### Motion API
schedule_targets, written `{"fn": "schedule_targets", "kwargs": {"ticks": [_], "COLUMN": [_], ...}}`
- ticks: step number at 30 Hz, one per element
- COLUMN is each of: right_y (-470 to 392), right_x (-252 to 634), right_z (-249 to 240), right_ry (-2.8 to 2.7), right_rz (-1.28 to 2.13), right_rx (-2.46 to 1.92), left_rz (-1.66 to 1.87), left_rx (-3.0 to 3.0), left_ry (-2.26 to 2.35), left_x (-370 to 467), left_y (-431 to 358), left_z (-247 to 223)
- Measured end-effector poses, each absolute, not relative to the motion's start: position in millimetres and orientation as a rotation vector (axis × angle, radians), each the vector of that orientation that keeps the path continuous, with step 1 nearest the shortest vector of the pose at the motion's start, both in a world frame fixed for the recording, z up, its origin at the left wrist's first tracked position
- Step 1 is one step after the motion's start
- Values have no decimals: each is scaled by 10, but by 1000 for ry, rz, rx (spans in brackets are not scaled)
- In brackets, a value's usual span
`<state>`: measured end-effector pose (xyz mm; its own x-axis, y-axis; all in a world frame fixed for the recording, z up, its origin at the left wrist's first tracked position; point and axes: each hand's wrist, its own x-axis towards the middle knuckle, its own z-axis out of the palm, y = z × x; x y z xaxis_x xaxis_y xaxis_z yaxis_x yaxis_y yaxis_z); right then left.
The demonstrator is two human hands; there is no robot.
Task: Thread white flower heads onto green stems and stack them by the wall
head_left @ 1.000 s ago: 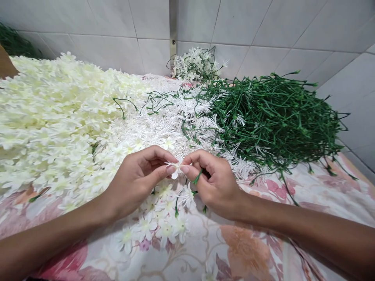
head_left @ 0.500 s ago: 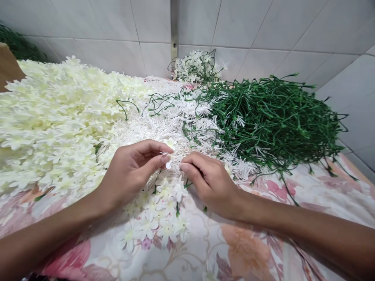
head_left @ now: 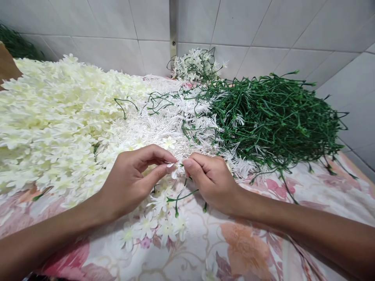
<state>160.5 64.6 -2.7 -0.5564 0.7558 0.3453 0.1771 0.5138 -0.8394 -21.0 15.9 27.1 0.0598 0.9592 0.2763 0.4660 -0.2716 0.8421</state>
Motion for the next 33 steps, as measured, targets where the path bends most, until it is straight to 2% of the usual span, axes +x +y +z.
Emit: {"fn": "schedule_targets", "kwargs": {"ticks": [33], "right_y": [645], "right_x": [1581], "right_z": [-21], "right_ry": [-2011], "right_rz": [1235], "right_rx": [-708], "left_rz": [1324], "left_rx": [1765], "left_ry": [1309], "left_x": [-171], "left_y": [99], "left_z": [113]}}
